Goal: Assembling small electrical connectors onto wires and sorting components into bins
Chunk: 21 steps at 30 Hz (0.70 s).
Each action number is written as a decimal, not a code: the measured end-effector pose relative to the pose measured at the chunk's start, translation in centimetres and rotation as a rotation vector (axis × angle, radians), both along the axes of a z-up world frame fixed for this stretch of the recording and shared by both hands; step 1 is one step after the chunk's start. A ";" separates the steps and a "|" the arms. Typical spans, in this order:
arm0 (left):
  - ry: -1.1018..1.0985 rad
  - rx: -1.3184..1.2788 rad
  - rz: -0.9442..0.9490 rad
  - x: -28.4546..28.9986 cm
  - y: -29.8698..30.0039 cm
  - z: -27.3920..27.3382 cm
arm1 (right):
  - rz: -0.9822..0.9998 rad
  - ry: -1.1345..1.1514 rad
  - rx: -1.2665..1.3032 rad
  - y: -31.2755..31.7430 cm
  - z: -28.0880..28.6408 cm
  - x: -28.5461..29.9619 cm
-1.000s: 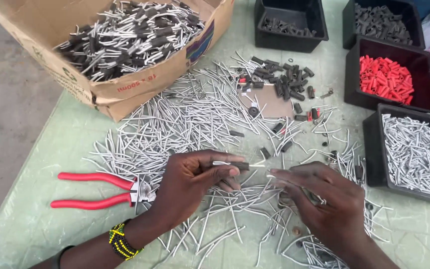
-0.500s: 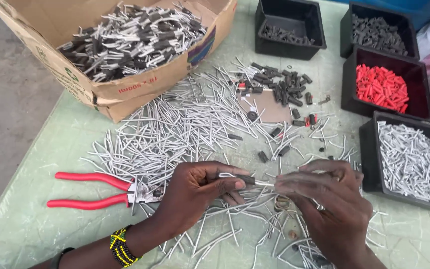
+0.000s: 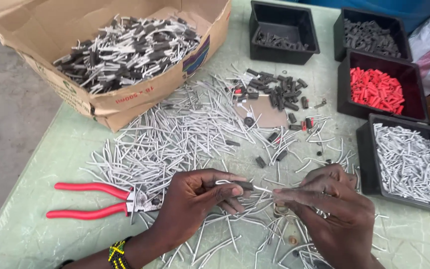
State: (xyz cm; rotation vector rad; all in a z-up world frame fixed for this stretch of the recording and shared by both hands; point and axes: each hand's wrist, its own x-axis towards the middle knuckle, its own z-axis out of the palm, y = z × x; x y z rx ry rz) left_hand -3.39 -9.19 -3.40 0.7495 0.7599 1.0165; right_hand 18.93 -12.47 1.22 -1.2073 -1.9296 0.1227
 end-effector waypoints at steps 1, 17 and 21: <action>0.012 0.014 -0.011 0.0 -0.2 -0.3 | 0.014 0.000 -0.009 -0.1 -0.1 0.0; 0.165 0.190 -0.143 0.5 -0.5 -0.4 | 0.080 0.310 -0.235 -0.4 -2.7 -0.8; 0.067 0.091 -0.079 0.4 -0.8 -0.8 | 0.061 0.219 -0.249 -0.7 -2.3 -1.1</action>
